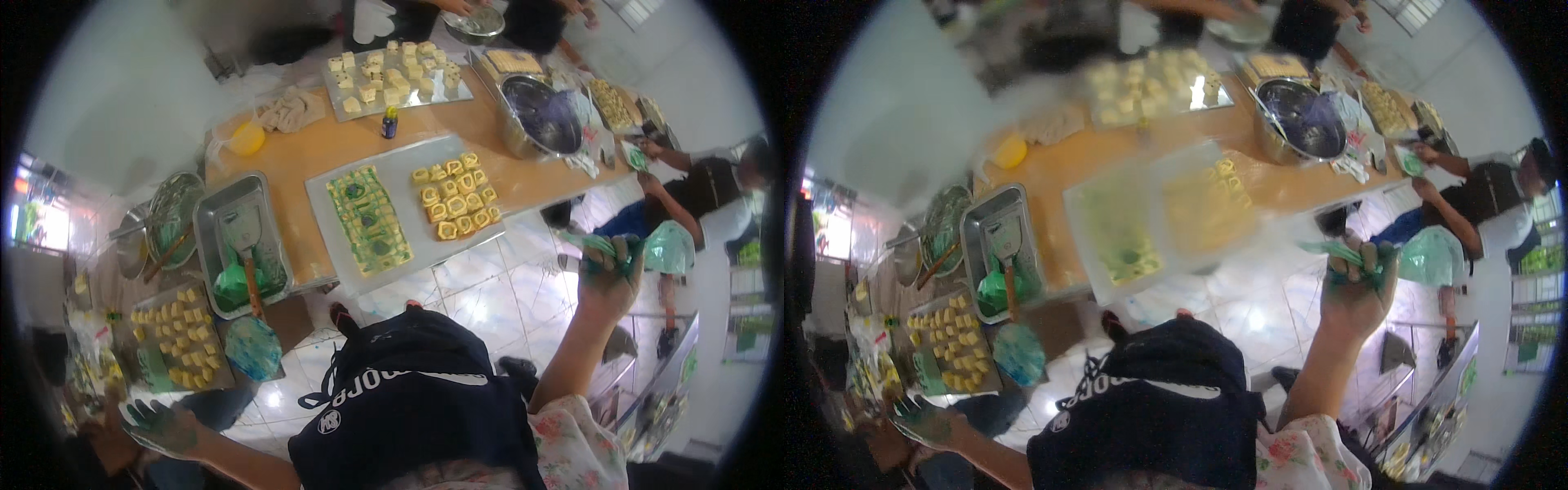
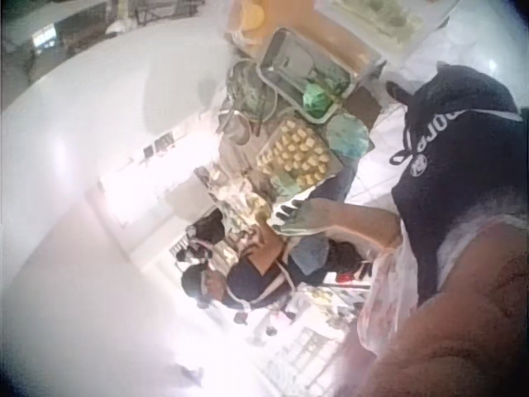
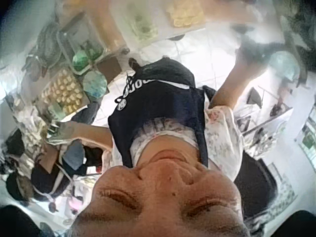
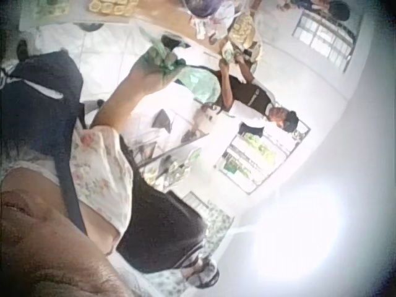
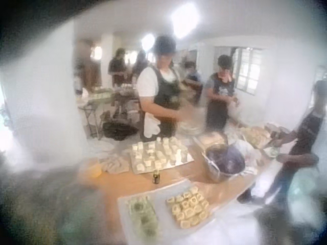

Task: The person uses a pastry bag to apply green frosting onto small food items on a tray and then wipes the table with a blue cloth.

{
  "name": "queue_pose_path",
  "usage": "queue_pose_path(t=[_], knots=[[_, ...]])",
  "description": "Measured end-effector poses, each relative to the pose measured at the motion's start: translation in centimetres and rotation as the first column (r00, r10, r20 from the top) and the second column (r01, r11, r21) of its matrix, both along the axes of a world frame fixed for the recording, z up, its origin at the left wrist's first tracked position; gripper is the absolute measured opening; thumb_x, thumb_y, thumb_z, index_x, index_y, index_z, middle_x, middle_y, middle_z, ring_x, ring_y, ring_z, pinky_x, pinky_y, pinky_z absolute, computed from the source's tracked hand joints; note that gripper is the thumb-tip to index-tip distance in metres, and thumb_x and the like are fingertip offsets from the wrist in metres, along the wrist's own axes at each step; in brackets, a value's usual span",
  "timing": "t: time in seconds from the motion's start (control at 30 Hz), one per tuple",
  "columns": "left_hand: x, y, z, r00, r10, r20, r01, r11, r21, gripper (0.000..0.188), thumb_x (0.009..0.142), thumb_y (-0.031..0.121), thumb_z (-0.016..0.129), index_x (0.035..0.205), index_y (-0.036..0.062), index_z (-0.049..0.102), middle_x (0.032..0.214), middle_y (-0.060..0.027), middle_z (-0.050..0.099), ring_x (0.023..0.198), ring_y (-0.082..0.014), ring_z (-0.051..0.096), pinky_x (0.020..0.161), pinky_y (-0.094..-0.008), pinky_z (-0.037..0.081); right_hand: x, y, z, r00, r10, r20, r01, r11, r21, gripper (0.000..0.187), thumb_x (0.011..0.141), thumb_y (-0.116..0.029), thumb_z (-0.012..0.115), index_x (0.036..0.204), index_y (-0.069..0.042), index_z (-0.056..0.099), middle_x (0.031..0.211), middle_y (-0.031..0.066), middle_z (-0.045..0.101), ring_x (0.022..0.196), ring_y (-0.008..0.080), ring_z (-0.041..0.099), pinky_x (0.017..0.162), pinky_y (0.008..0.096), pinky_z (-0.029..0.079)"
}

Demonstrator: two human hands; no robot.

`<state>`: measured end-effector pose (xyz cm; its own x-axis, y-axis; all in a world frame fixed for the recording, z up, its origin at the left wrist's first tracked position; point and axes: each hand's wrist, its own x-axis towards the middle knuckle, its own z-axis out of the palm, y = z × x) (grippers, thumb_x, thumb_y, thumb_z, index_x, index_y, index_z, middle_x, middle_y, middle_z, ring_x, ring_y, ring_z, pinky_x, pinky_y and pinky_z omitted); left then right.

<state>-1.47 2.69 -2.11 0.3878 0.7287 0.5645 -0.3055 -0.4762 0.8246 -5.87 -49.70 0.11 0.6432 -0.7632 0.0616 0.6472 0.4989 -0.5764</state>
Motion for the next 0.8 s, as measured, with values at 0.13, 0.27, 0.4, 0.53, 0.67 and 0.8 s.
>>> queue_pose_path(t=[0.13, 0.27, 0.4, 0.53, 0.67, 0.8], knots=[[3.5, 5.7, -1.3, 0.981, -0.176, -0.08, 0.181, 0.981, 0.063, 0.046, 0.083, 0.011, 0.047, 0.123, -0.004, 0.029, 0.124, -0.0164, 0.036, 0.111, -0.0277, 0.042, 0.087, -0.0349, 0.041, 2.4, 5.9, -0.4, 0.996, 0.077, 0.048, -0.076, 0.997, -0.017, 0.021, 0.087, -0.025, 0.04, 0.085, -0.008, 0.051, 0.064, 0.0015, 0.039, 0.055, 0.0128, 0.033, 0.055, 0.0262, 0.03], [8.3, 9.8, -3.6, 0.955, -0.194, -0.225, 0.213, 0.975, 0.065, 0.042, 0.083, 0.007, 0.039, 0.123, -0.0031, 0.031, 0.119, -0.02, 0.04, 0.107, -0.0306, 0.043, 0.089, -0.0375, 0.039, 4.6, 11.1, 0.1, 0.991, 0.107, 0.084, -0.104, 0.994, -0.039, 0.021, 0.088, -0.025, 0.04, 0.089, -0.006, 0.049, 0.063, 0.0018, 0.037, 0.058, 0.0138, 0.034, 0.057, 0.0262, 0.031], [12.1, 9.6, -5.7, 0.918, -0.136, -0.371, 0.338, 0.758, 0.558, 0.042, 0.082, 0.009, 0.042, 0.121, -0.0033, 0.033, 0.116, -0.0173, 0.043, 0.102, -0.0259, 0.047, 0.088, -0.0324, 0.04, 4.8, 14.7, 0.3, 1.0, -0.008, 0.011, 0.009, 0.996, -0.086, 0.018, 0.087, -0.024, 0.043, 0.091, -0.008, 0.05, 0.064, 0.0028, 0.038, 0.061, 0.0146, 0.036, 0.058, 0.0272, 0.033], [13.5, 3.4, -3.8, 0.768, -0.522, -0.371, 0.571, 0.821, 0.025, 0.028, 0.083, 0.008, 0.045, 0.108, -0.0031, 0.046, 0.103, -0.013, 0.051, 0.089, -0.0202, 0.051, 0.078, -0.0297, 0.042, 4.9, 16.5, 0.3, 1.0, 0.024, 0.001, -0.023, 0.995, -0.097, 0.019, 0.087, -0.025, 0.043, 0.09, -0.008, 0.05, 0.067, 0.0035, 0.041, 0.063, 0.015, 0.039, 0.057, 0.0268, 0.035], [13.9, -2.8, -2.6, 0.565, -0.685, -0.46, 0.722, 0.68, -0.127, 0.021, 0.075, 0.006, 0.051, 0.094, -0.0018, 0.055, 0.096, -0.0111, 0.054, 0.083, -0.0188, 0.05, 0.074, -0.0294, 0.041, 5.4, 18.3, -0.2, 1.0, -0.013, -0.005, 0.012, 0.997, -0.078, 0.012, 0.084, -0.015, 0.047, 0.092, -0.006, 0.05, 0.071, 0.0046, 0.046, 0.065, 0.0177, 0.045, 0.059, 0.0287, 0.038], [13.7, -6.2, -0.5, 0.213, -0.797, -0.565, 0.931, 0.342, -0.131, 0.023, 0.07, 0.008, 0.055, 0.091, -0.0007, 0.056, 0.089, -0.0082, 0.053, 0.076, -0.0164, 0.049, 0.07, -0.0258, 0.039, 6.1, 19.8, -1.4, 0.628, -0.595, -0.502, -0.035, 0.622, -0.782, 0.021, 0.088, -0.028, 0.038, 0.087, -0.01, 0.048, 0.061, -0.0002, 0.034, 0.055, 0.0118, 0.033, 0.054, 0.0258, 0.029]])
